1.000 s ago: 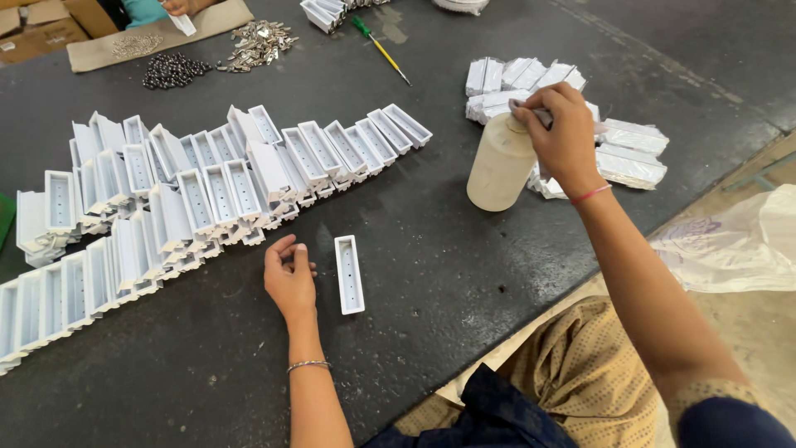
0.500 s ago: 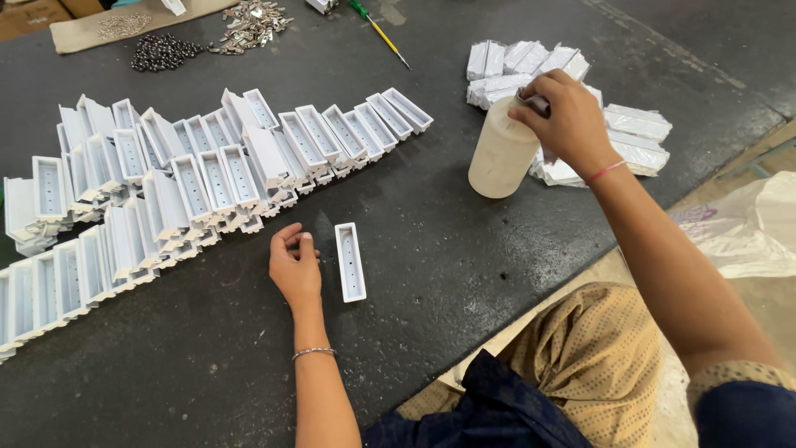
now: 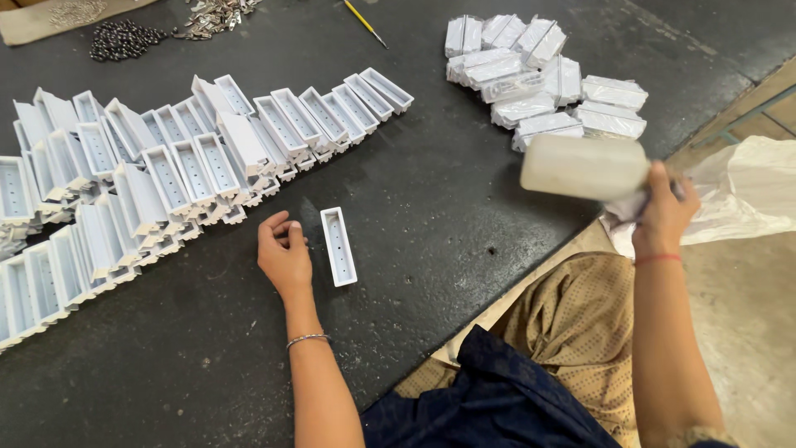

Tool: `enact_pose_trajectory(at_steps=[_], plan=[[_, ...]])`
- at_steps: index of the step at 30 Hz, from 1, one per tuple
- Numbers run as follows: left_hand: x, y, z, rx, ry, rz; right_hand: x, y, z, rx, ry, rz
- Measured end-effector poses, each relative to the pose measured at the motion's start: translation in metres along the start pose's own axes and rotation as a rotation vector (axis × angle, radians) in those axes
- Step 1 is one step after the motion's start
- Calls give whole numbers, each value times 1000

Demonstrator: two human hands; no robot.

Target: The person wipes the interior of small white plastic channel parts with a cloth, then stacks them in neat rows on the table. They repeat this process for multiple parts, occasionally picking up a bottle to apply liquid to the cloth.

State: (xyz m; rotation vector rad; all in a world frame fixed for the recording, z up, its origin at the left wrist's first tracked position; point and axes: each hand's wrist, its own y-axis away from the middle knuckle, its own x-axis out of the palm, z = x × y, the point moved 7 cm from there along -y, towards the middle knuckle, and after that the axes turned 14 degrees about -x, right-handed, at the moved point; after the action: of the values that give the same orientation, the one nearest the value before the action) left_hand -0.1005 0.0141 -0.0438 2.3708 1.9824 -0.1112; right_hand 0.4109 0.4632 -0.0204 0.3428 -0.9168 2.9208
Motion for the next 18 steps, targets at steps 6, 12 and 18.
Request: enact_pose_trajectory(at_steps=[6, 12, 18], plan=[[4, 1, -2, 10, -42, -12, -2, -7, -14, 16, 34, 5], [3, 0, 2, 12, -19, -6, 172, -8, 103, -697, 494, 452], [1, -6, 9, -32, 15, 26, 283, 16, 137, -845, 660, 730]])
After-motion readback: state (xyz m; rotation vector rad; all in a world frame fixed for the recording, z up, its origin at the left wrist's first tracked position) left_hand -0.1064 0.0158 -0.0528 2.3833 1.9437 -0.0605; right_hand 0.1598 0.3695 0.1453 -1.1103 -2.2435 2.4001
